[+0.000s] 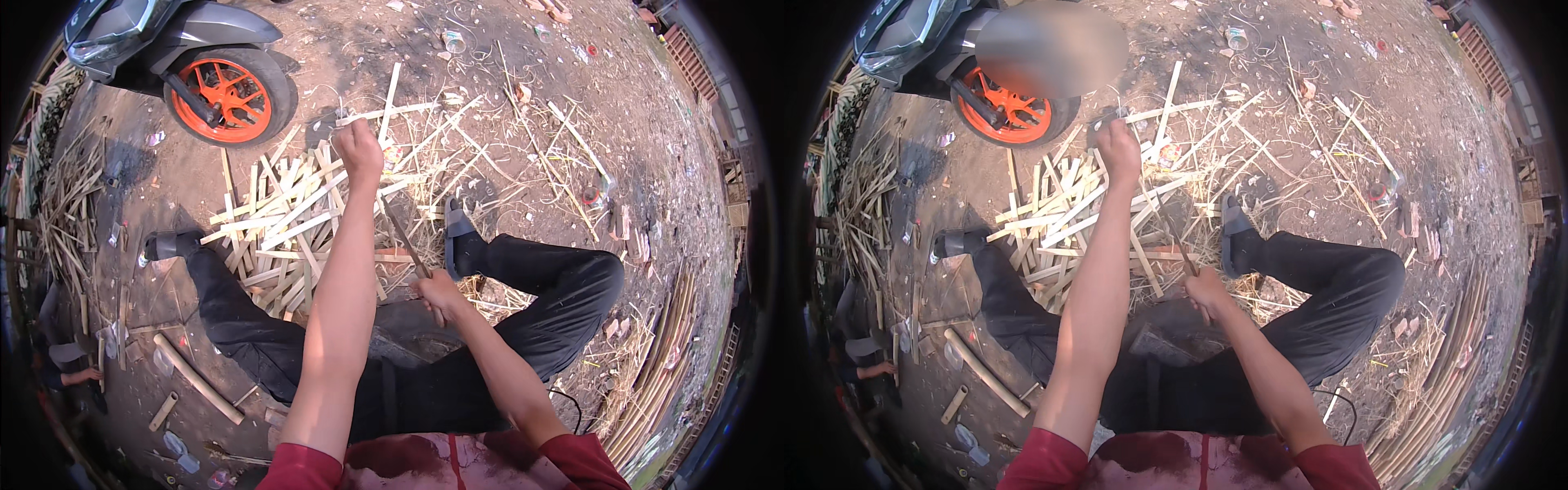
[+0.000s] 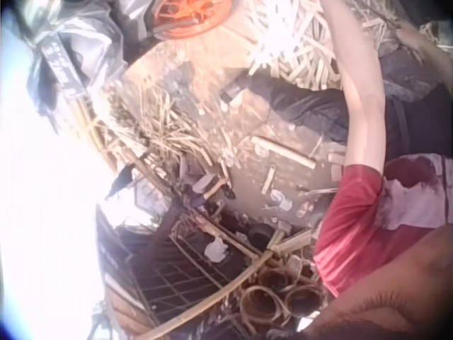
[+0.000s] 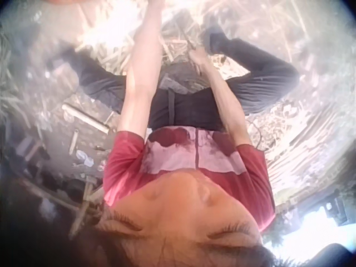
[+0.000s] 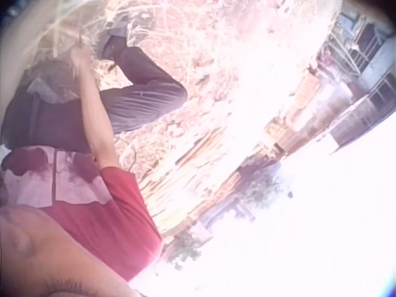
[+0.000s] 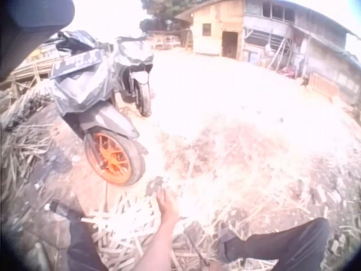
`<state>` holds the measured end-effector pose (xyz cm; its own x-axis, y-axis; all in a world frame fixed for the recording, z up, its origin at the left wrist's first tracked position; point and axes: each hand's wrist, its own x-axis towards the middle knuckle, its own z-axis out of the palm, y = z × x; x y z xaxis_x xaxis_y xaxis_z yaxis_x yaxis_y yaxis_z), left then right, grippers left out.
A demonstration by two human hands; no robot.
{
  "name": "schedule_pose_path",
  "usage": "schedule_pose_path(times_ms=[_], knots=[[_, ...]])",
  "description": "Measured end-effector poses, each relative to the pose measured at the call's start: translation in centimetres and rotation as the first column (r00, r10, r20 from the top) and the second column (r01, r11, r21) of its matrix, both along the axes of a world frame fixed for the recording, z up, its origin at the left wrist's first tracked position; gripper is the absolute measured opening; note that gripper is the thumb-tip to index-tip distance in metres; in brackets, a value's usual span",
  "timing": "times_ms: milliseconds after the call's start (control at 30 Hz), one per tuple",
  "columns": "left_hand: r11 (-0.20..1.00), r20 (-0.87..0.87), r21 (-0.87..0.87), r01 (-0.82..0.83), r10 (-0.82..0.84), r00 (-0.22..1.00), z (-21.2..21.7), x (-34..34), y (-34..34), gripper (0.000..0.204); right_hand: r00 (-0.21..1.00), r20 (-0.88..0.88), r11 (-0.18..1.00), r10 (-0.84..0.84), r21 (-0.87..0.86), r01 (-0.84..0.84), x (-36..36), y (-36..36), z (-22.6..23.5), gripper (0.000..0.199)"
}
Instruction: The person shaves a piece of wood with a machete, removing thin layers while holding the wood against a tire on the ground.
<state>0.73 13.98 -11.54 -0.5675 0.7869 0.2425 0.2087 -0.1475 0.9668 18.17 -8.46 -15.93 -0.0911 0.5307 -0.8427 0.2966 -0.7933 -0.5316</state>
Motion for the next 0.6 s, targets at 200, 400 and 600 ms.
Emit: schedule_pose_path(times_ms=[200,400,600], knots=[[0.995,-0.11,-0.075,0.071,-0.079,0.991,-2.2,-1.2,0.3,0.032,0.92,-0.274,0.801,-0.279,0.462,0.381,-1.0,8.1,10.9,0.018],[0.985,0.202,-0.137,0.101,-0.072,0.977,-2.7,-2.0,0.7,0.03,0.871,-0.305,0.552,-0.386,0.68,0.483,-1.2,6.2,4.4,0.029],[0.998,0.097,-0.039,0.051,-0.047,0.994,-1.8,-2.5,0.5,0.035,0.916,0.367,0.969,0.164,0.116,-0.22,-1.0,-1.6,-7.7,0.04]])
